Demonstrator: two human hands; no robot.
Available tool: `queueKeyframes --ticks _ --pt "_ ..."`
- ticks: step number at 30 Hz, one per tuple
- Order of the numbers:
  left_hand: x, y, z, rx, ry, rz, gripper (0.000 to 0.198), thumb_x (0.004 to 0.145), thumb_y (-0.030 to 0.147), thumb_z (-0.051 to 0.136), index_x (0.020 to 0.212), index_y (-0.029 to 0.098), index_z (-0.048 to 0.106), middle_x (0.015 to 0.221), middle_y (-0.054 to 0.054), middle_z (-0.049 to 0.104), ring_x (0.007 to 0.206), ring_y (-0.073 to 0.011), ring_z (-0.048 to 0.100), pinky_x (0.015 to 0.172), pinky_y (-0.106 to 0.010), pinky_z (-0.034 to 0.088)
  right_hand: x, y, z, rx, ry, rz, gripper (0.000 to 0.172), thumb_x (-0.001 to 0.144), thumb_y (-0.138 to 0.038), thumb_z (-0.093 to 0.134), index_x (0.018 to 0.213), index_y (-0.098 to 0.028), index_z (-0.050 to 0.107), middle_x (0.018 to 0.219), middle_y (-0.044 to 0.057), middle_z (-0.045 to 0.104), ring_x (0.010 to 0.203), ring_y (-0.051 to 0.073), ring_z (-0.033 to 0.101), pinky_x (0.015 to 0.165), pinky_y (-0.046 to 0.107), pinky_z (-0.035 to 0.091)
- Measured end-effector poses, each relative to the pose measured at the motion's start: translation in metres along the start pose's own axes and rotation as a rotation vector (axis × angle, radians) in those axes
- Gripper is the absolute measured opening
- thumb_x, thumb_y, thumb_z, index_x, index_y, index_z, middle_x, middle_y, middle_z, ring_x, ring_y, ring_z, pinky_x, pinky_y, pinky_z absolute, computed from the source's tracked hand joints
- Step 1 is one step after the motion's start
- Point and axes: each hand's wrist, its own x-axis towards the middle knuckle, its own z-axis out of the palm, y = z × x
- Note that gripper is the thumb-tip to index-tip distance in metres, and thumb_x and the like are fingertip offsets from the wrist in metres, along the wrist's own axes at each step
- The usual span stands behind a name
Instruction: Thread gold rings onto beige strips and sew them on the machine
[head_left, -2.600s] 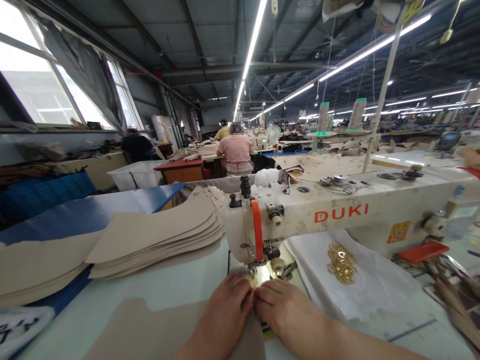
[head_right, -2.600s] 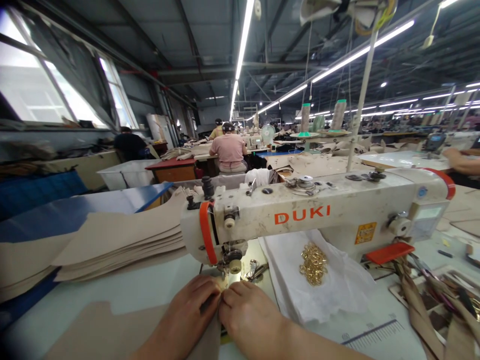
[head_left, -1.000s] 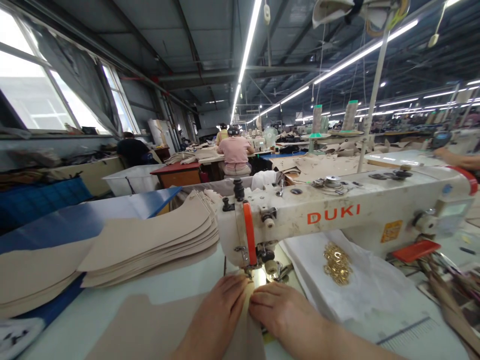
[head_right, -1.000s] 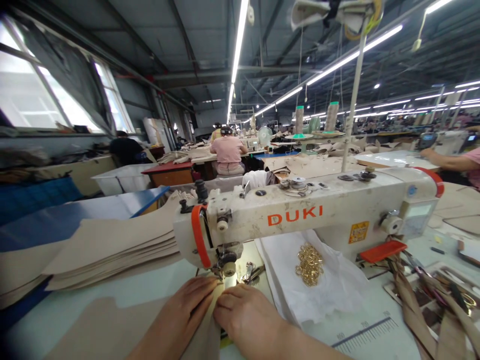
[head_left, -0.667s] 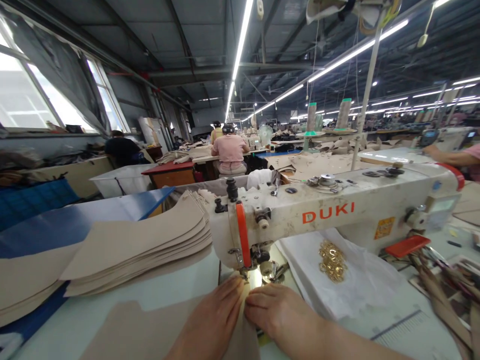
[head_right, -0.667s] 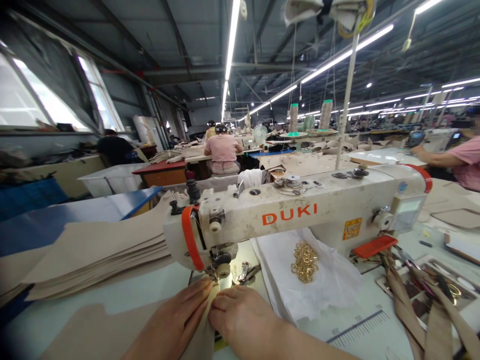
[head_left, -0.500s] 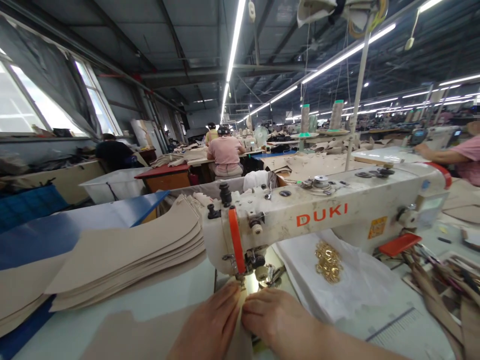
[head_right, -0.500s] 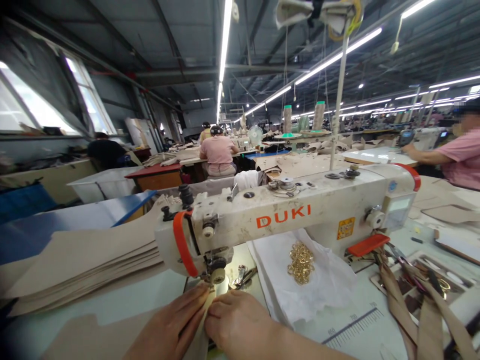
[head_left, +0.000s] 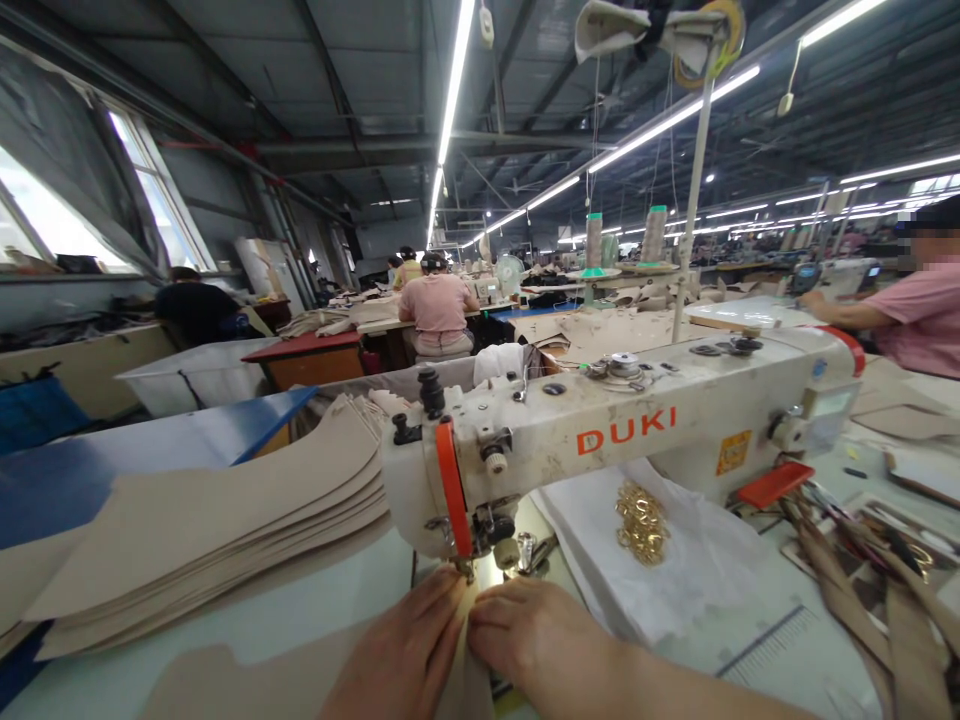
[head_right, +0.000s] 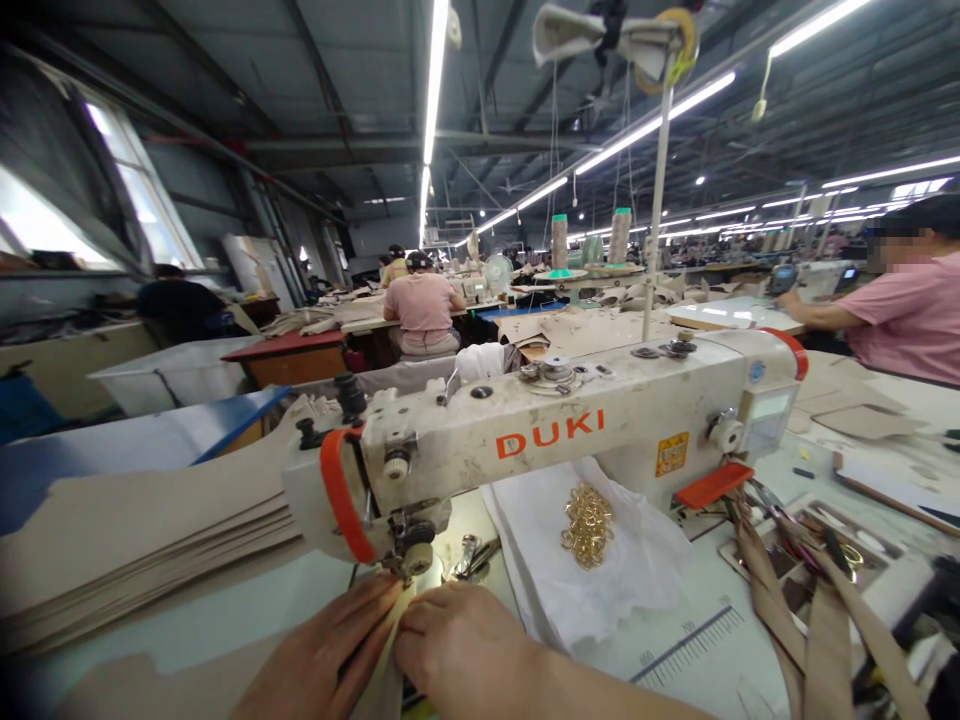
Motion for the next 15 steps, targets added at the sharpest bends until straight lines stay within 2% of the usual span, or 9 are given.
queueKeyframes --ticks 7,15 --pt "-0.0030 -0.0027 0.0049 -0.009 -0.024 -0.021 0.030 0.094 0.023 0.042 0.111 0.021 0.067 0.111 -0.005 0.074 0.099 -0.0195 0.070 0.089 -0.031 0.058 0.0024 -0.0003 0.0044 -0.032 -0.003 0.010 0.006 0.092 -0.019 0.059 0.089 -0.014 0.061 0.094 0.003 0.066 0.090 0.017 0.058 0.084 0.027 0.046" --pt "0.0021 0.0049 -0.0039 -0.058 -0.031 -0.075 0.033 0.095 0.025 0.038 0.105 0.018 0.069 0.107 -0.009 0.075 0.096 -0.0217 0.072 0.086 -0.034 0.058 0.0019 -0.0031 -0.0017 0.001 -0.037 0.015 0.008 0.093 -0.017 0.056 0.093 -0.012 0.061 0.099 0.005 0.067 0.098 0.017 0.059 0.092 0.026 0.045"
